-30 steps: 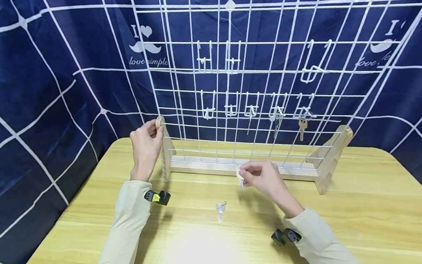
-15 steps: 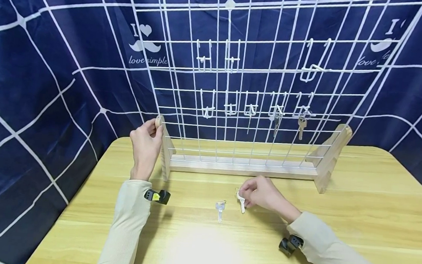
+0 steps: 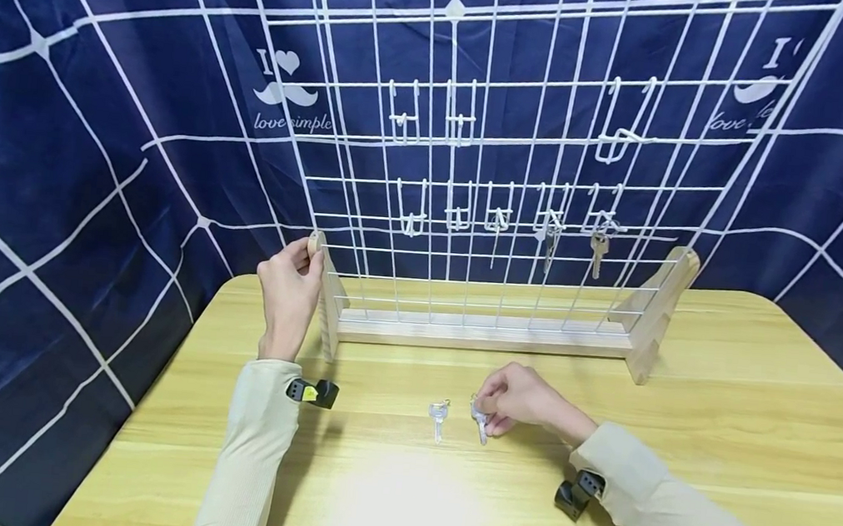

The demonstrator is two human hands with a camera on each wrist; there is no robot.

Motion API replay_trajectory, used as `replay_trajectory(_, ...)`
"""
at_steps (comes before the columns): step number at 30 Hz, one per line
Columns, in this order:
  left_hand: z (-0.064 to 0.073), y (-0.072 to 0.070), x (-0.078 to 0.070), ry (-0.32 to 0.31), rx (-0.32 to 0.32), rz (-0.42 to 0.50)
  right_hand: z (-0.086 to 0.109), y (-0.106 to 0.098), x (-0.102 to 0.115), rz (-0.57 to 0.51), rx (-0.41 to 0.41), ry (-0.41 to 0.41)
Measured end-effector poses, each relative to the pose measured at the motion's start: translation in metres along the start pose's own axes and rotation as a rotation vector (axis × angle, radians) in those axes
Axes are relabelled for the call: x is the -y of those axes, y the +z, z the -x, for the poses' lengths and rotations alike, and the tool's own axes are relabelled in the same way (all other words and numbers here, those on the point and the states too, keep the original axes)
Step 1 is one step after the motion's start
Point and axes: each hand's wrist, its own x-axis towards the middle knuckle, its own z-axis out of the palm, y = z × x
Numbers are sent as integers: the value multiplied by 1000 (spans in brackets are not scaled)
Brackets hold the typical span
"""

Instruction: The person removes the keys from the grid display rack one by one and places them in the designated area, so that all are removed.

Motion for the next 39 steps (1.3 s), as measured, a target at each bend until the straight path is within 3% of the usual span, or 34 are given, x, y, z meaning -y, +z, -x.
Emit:
replay_trajectory(9, -1, 0, 1, 4, -3, -1, -7, 7, 3, 22, -52, 3)
replay_trajectory(17, -1, 1, 3, 23, -16, -10, -8, 10, 6, 32, -52, 6)
replay_trajectory(27, -1, 2, 2, 9, -7, -1, -6, 14, 8, 201, -116, -23)
replay_trajectory(39, 0, 2, 3, 7, -12, 5, -4, 17, 9, 157, -80, -5)
